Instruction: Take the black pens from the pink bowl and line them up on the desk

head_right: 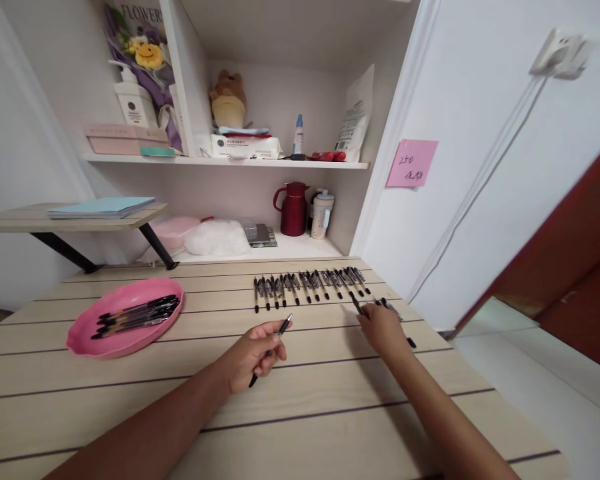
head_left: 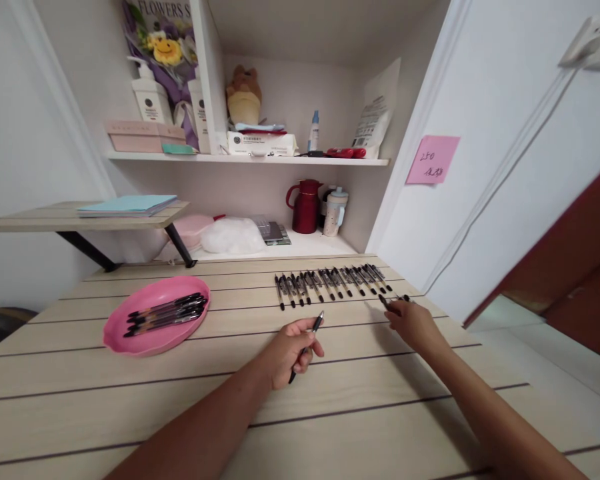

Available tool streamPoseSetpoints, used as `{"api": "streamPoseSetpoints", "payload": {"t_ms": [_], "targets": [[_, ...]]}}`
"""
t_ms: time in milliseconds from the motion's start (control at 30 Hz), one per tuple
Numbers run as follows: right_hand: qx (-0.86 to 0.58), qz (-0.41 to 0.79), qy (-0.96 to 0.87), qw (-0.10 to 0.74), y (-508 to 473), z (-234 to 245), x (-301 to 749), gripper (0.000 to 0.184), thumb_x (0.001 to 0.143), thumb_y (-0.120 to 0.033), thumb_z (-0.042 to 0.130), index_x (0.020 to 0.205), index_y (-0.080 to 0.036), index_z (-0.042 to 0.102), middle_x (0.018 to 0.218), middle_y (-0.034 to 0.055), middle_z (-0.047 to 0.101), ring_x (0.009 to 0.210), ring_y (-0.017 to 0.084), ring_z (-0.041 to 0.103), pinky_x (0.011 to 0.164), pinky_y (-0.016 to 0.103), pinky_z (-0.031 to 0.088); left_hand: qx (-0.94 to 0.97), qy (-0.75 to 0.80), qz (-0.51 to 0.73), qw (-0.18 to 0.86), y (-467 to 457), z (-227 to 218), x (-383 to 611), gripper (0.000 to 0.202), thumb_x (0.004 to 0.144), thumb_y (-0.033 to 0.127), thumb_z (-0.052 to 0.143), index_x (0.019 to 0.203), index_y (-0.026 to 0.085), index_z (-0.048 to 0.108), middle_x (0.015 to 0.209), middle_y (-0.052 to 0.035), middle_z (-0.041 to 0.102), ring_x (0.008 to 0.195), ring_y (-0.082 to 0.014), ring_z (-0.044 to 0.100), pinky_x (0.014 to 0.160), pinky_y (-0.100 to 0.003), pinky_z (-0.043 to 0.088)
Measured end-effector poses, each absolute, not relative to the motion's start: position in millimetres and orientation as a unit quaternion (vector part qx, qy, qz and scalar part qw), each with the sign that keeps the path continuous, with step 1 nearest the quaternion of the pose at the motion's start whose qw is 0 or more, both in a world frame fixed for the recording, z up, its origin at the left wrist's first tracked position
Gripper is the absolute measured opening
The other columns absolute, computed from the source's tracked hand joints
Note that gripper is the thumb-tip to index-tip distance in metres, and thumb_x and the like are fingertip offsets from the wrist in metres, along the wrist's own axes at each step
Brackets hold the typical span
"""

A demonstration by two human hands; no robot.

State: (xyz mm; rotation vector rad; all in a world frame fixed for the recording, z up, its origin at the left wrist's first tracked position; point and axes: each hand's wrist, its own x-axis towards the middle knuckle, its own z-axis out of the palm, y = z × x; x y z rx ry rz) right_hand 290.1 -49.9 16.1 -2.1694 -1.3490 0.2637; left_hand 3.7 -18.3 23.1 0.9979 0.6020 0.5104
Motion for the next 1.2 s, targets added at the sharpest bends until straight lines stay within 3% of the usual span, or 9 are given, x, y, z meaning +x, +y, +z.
{"api": "streamPoseSetpoints", "payload": {"t_ms": [100,233,500,1200], "targets": [[-0.836,-0.051,-0.533,0.123,-62.1,11.0,308.4,0.016,0.072,-0.031,0.05,0.066,-0.017,0.056,0.068,0.0073,0.063,0.068,0.02,0.058,0.054,0.025,0.034,0.468,0.283,0.238,0.803,-18.6,23.4,3.6,0.043,0.072,0.026,0.056,0.113,0.016,0.049,0.063,-0.0004,0.057,0.035,-0.0008,0.029,0.035,-0.016,0.013],[-0.847,-0.069,-0.522,0.066,-63.2,4.0,306.1,0.023,0.08,-0.034,0.044,0.076,-0.017,0.058,0.083,0.0108,0.064,0.078,0.022,0.06,0.059,0.028,0.037,0.473,0.277,0.239,0.802,-17.3,21.2,3.1,0.044,0.072,0.027,0.057,0.113,0.016,0.049,0.063,-0.0004,0.057,0.035,-0.001,0.03,0.035,-0.016,0.014],[-0.869,-0.058,-0.489,0.049,-62.2,2.8,295.0,0.03,0.083,-0.038,0.04,0.082,-0.015,0.06,0.091,0.0153,0.063,0.085,0.026,0.059,0.067,0.034,0.041,0.479,0.271,0.235,0.802,-15.9,19.6,3.1,0.044,0.071,0.028,0.058,0.113,0.015,0.048,0.063,-0.0005,0.057,0.035,-0.0007,0.029,0.036,-0.016,0.013],[-0.862,-0.091,-0.498,0.04,-74.1,0.4,296.0,0.021,0.082,-0.029,0.04,0.087,-0.016,0.056,0.092,0.0135,0.061,0.085,0.025,0.059,0.065,0.033,0.041,0.499,0.281,0.237,0.784,-17.3,18.2,4.5,0.027,0.074,0.028,0.055,0.096,0.013,0.053,0.064,-0.0003,0.057,0.037,-0.0025,0.039,0.036,-0.017,0.022]]}}
